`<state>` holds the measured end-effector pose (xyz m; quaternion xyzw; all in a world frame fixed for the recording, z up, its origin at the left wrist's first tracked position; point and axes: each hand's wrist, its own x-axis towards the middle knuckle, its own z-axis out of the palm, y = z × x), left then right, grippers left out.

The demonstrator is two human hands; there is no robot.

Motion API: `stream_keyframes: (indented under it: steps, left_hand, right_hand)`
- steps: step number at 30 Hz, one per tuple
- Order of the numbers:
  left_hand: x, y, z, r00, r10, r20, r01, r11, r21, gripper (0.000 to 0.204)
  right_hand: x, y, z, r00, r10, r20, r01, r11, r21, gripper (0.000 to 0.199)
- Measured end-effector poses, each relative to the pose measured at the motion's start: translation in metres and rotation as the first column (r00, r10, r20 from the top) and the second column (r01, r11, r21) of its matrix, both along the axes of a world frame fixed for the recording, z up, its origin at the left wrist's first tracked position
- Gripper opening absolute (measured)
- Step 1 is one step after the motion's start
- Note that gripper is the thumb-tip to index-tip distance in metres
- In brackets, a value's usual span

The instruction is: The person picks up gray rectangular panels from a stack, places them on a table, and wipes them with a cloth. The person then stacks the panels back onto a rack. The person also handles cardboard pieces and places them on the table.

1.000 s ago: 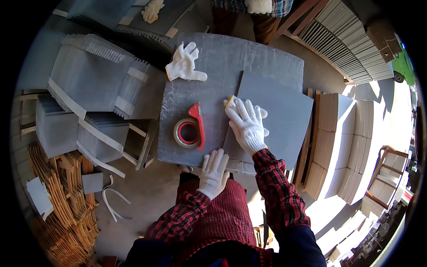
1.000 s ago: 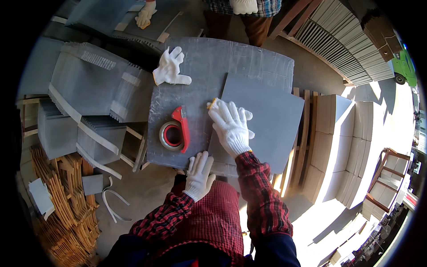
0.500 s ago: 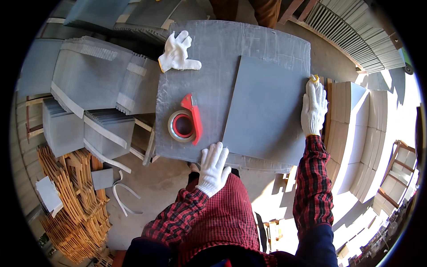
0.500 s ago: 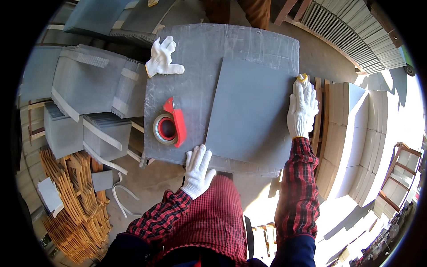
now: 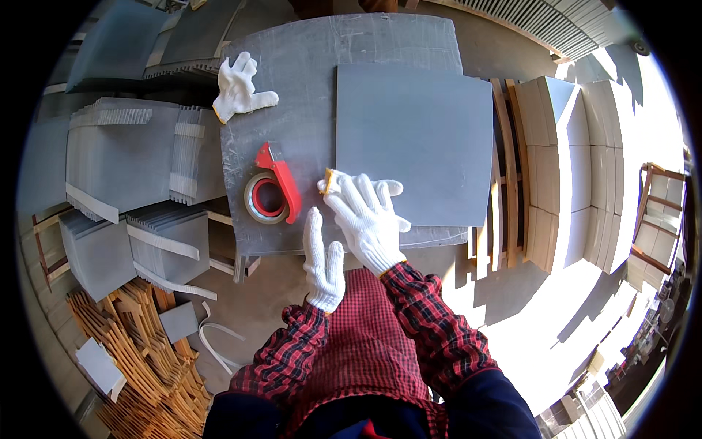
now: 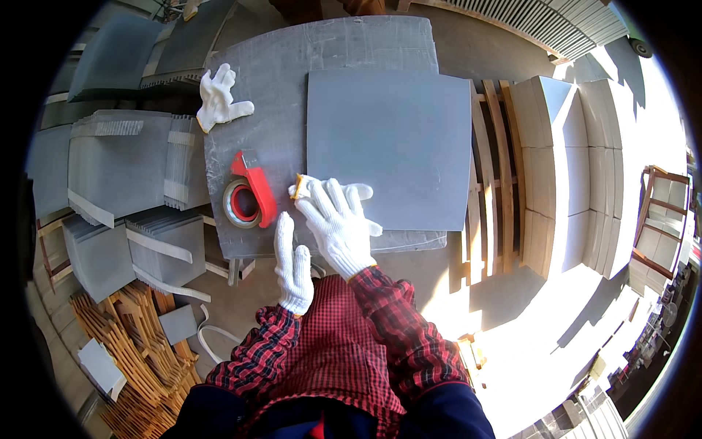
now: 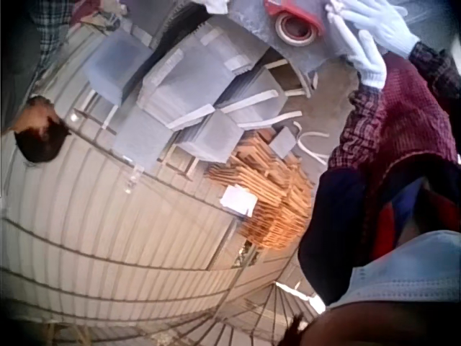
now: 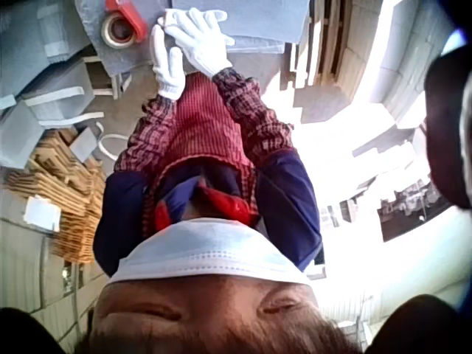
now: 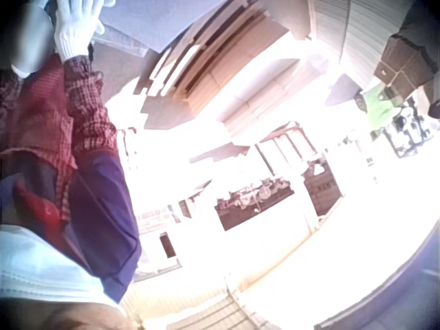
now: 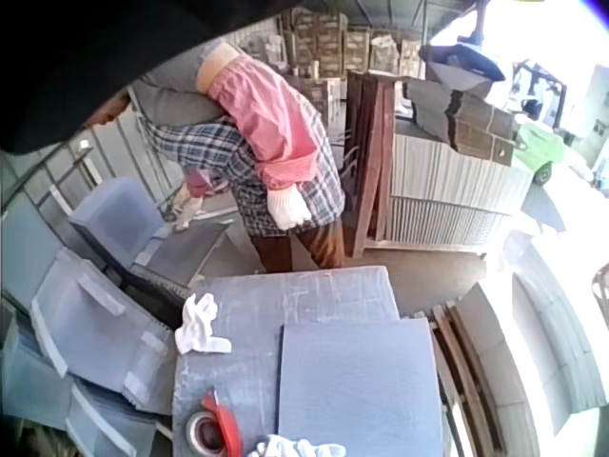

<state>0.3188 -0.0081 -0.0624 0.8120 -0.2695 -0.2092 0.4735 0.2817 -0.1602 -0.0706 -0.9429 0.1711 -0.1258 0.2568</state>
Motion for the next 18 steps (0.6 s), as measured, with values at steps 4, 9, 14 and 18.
stream_keyframes:
  steps: [4, 9, 14, 18]
  left_hand:
    - [0.018, -0.024, 0.002, 0.969, -0.164, 0.185, 0.174, 0.984, -0.041, 0.058]
    - [0.041, -0.060, -0.034, 0.851, -0.306, 0.426, 0.266, 0.952, 0.152, 0.057]
    - [0.033, -0.078, -0.048, 0.749, -0.369, 0.550, 0.183, 0.914, 0.363, 0.057]
    - [0.034, -0.082, -0.049, 0.727, -0.387, 0.567, 0.195, 0.908, 0.370, 0.056]
  right_hand:
    - [-0.056, 0.017, -0.011, 0.998, 0.020, -0.061, -0.014, 0.995, 0.096, 0.050]
    - [-0.094, -0.046, 0.008, 0.964, -0.220, -0.150, 0.212, 0.975, -0.069, 0.046]
    - [-0.075, -0.153, -0.017, 0.925, -0.378, -0.044, 0.357, 0.902, -0.244, 0.039]
    - [-0.029, -0.246, -0.040, 0.885, -0.440, 0.152, 0.465, 0.818, -0.338, 0.036]
